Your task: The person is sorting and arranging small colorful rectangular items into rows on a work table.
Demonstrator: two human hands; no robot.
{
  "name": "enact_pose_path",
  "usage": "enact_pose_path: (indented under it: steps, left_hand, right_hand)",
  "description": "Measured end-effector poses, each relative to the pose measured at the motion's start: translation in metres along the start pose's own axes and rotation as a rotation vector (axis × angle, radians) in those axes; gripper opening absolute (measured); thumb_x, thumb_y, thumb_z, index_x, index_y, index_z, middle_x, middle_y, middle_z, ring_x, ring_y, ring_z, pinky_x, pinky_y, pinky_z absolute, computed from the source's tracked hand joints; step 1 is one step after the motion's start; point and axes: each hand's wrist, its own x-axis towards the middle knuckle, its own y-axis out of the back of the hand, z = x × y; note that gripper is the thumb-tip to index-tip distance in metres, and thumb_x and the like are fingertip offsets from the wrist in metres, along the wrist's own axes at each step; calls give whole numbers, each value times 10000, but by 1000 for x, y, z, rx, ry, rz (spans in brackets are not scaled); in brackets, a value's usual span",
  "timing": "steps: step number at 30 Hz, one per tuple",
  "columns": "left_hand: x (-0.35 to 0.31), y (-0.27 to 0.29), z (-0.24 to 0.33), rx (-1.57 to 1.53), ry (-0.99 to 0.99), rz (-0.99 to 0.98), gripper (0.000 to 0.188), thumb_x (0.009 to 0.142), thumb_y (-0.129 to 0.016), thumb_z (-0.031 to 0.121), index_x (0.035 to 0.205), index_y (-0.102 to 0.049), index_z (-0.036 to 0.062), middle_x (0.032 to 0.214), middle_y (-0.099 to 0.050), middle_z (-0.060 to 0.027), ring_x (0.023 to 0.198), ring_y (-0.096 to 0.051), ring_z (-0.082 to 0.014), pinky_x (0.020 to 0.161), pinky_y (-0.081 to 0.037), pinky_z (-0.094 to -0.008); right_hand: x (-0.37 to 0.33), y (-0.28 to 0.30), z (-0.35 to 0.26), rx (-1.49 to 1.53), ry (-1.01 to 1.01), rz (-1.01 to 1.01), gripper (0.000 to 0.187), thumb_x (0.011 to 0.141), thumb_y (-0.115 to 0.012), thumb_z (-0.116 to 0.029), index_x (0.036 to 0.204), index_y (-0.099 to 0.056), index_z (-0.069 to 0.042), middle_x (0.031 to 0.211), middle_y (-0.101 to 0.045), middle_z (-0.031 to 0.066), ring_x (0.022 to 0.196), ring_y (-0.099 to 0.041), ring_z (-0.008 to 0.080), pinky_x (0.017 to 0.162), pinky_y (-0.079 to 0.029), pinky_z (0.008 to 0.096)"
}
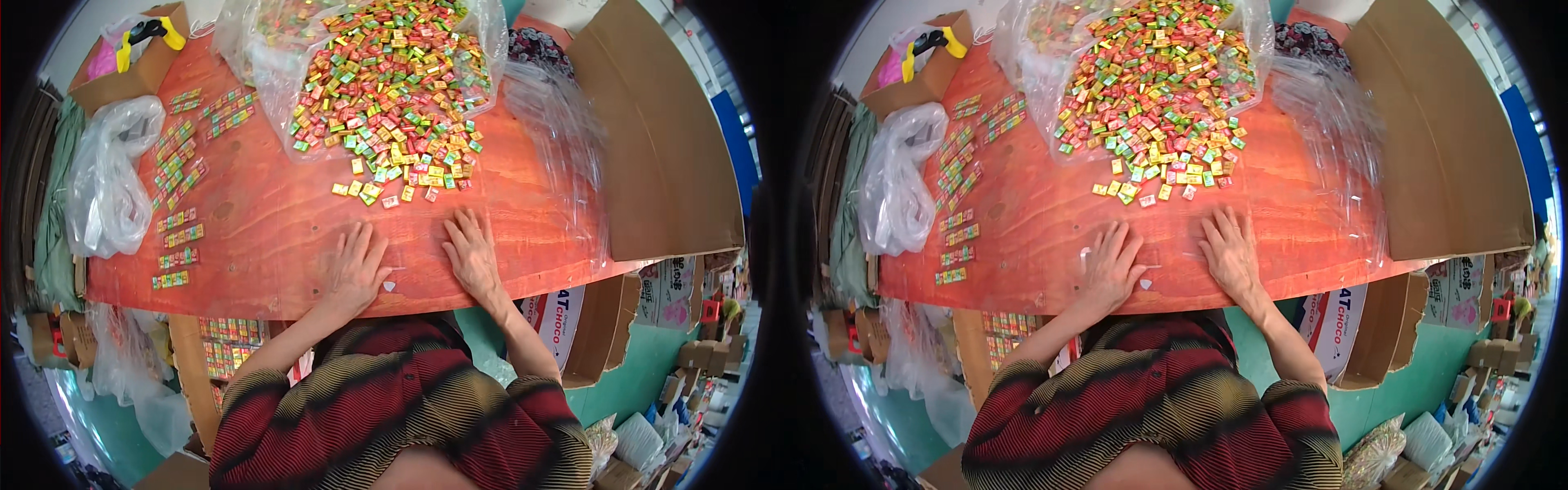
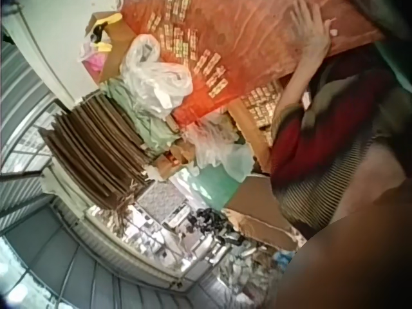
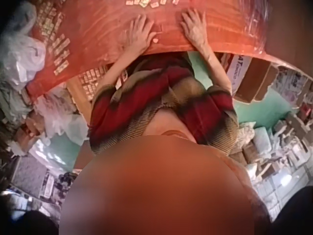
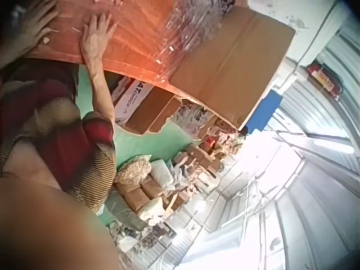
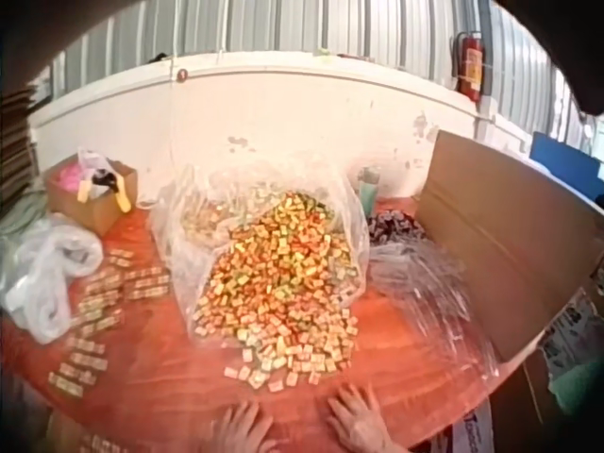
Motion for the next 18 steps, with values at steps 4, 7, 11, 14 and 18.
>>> enact_pose_path:
  steps: [4, 7, 11, 14, 18]
  left_hand:
    - [10, 6, -3, -42, -37, 90, 411, 781, -586, 178, 1157, -482, 50, 1230, -392, -213, 1160, -375, -371, 942, -314, -490]
    - [35, 22, -12, -24, 142, 170, 351, 778, -577, 160, 1099, -510, 36, 1042, -466, -181, 994, -464, -356, 811, -395, -467]
    - [70, 19, -51, 45, 170, 257, 295, 759, -584, 94, 1050, -547, 64, 926, -480, -142, 859, -492, -336, 709, -426, -424]
    - [69, 14, -66, 97, 147, 163, 294, 747, -592, 56, 1038, -559, 64, 919, -493, -134, 865, -506, -345, 710, -435, -417]
    - [56, 11, -62, 43, 227, 151, 263, 738, -600, 53, 997, -562, 56, 860, -492, -119, 801, -541, -324, 665, -443, -414]
  right_hand:
    - [9, 15, -10, 19, -49, 12, 288, 768, -585, -107, 1044, -557, -29, 1106, -519, 152, 1088, -456, 334, 913, -347, 462]
    - [36, 10, -26, 129, -23, 85, 250, 758, -582, -59, 1007, -577, -31, 985, -564, 135, 906, -546, 322, 790, -437, 384]
    - [80, -23, -61, 318, 154, 106, 263, 774, -510, -17, 1029, -571, -39, 969, -556, 152, 844, -561, 305, 692, -476, 357]
    - [99, -49, -67, 180, 171, 66, 269, 760, -471, 9, 1006, -571, -35, 932, -553, 140, 826, -567, 297, 662, -480, 368]
    - [96, -48, -61, 131, 123, 33, 189, 763, -478, -9, 925, -571, -36, 887, -545, 119, 801, -571, 304, 626, -480, 387]
